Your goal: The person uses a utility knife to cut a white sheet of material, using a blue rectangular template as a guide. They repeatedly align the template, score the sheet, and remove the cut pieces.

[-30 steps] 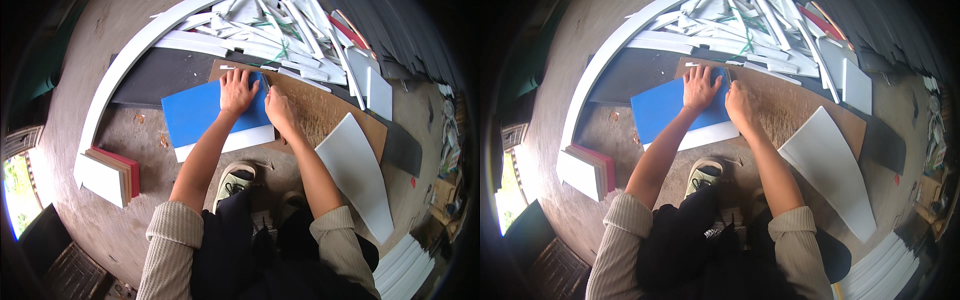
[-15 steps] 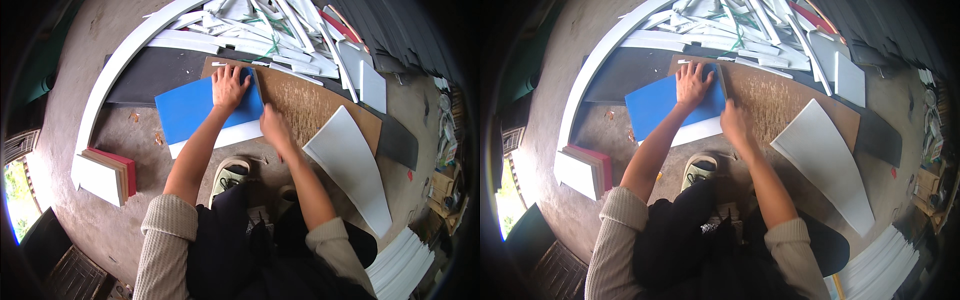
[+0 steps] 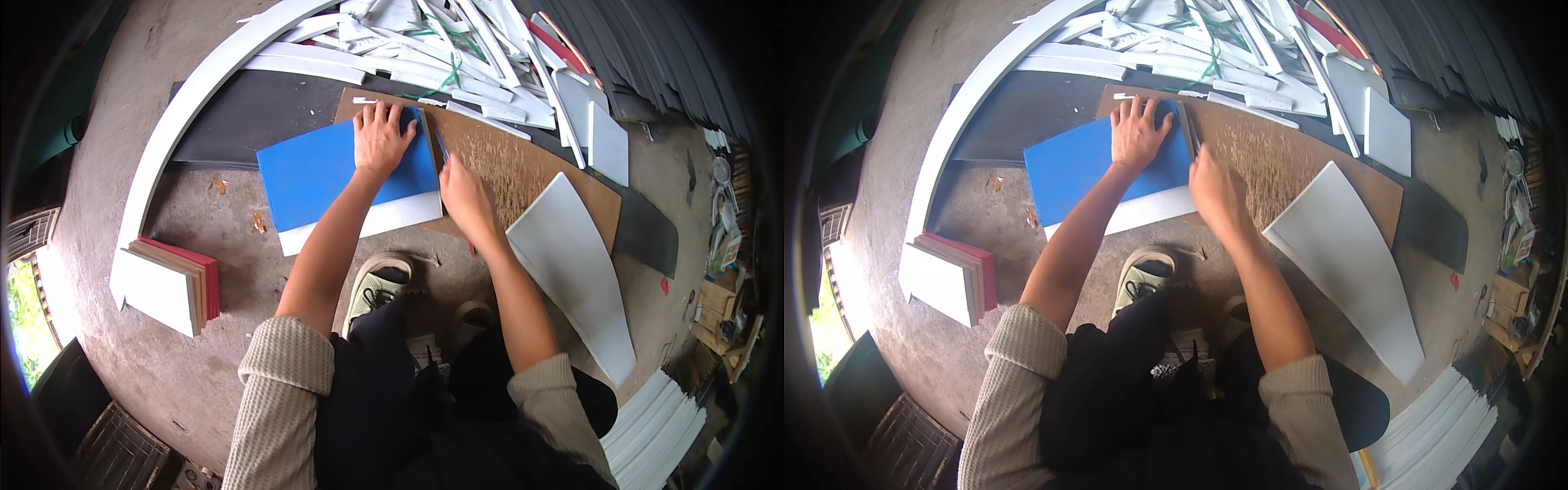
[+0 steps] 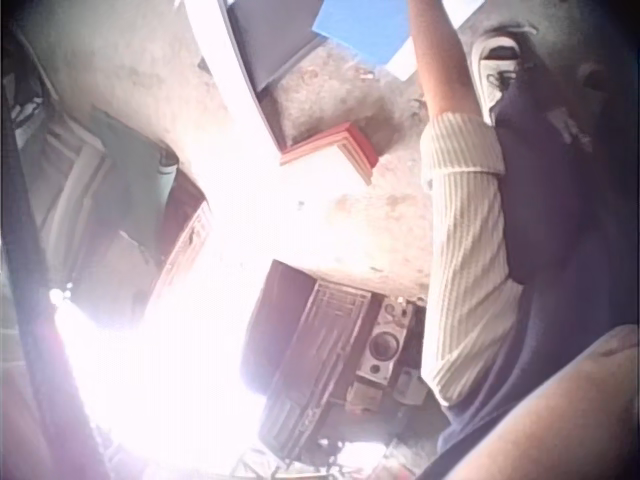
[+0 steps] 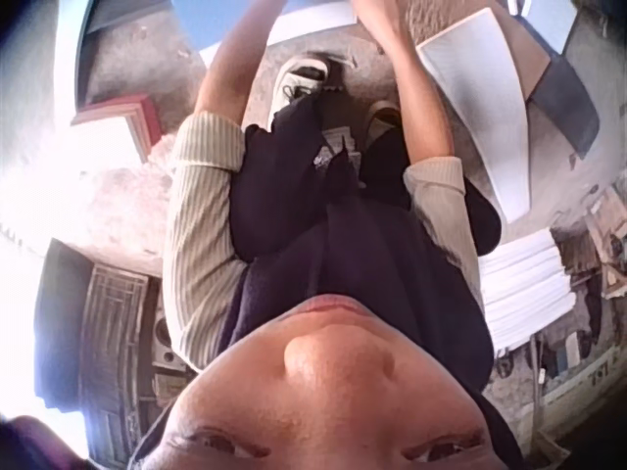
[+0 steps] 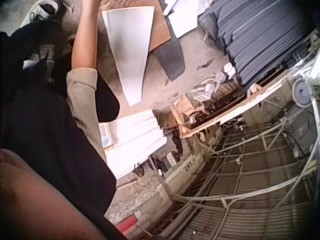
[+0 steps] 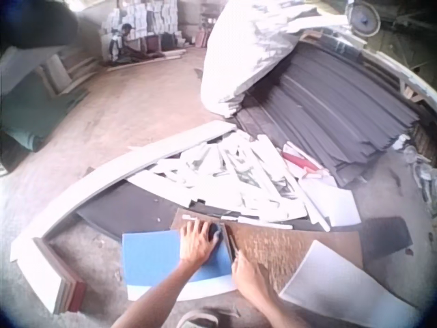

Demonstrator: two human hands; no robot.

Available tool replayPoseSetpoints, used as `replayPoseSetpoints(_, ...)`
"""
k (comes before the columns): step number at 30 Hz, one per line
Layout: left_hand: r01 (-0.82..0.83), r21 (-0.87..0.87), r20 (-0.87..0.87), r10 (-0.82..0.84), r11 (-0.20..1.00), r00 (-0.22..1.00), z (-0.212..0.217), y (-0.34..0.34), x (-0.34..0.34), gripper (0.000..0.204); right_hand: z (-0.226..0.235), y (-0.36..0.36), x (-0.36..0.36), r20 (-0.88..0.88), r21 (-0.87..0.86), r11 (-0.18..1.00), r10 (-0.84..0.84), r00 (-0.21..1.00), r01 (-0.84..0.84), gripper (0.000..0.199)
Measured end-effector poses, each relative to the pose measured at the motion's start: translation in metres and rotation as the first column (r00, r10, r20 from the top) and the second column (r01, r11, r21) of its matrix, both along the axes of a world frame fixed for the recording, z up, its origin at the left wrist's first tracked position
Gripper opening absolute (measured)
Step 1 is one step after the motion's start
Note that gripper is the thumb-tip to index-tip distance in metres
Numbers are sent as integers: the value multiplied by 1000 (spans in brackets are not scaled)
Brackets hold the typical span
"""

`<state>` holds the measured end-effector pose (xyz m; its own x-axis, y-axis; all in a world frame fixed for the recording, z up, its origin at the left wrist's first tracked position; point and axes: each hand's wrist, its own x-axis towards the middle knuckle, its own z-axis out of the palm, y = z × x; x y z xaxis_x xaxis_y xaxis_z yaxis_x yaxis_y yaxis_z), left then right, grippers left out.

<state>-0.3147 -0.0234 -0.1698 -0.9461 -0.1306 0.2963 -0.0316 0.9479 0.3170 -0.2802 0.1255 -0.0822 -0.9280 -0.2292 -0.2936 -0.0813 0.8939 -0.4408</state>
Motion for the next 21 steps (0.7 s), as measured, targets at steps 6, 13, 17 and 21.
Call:
replayPoseSetpoints(6, 12, 26, -10, -12, 1000, 1000, -2, -1, 0, 38, -22, -36, -49, 5, 81, 997, 19, 1000, -19, 25)
replayPoseSetpoints(13, 11, 43, 17, -11, 999, 1000, 0, -3, 2, 37, -30, -39, -56, 41, 116, 990, 75, 996, -80, 28)
replayPoseSetpoints(17, 23, 43, -12, -23, 999, 1000, -2, 2, -3, 36, -30, -29, -54, 101, 143, 988, 44, 994, -59, 26)
replayPoseSetpoints(21, 4, 34, 16, -5, 999, 1000, -2, -3, 1, 37, -30, 7, 24, 188, 114, 993, 17, 982, -38, 23)
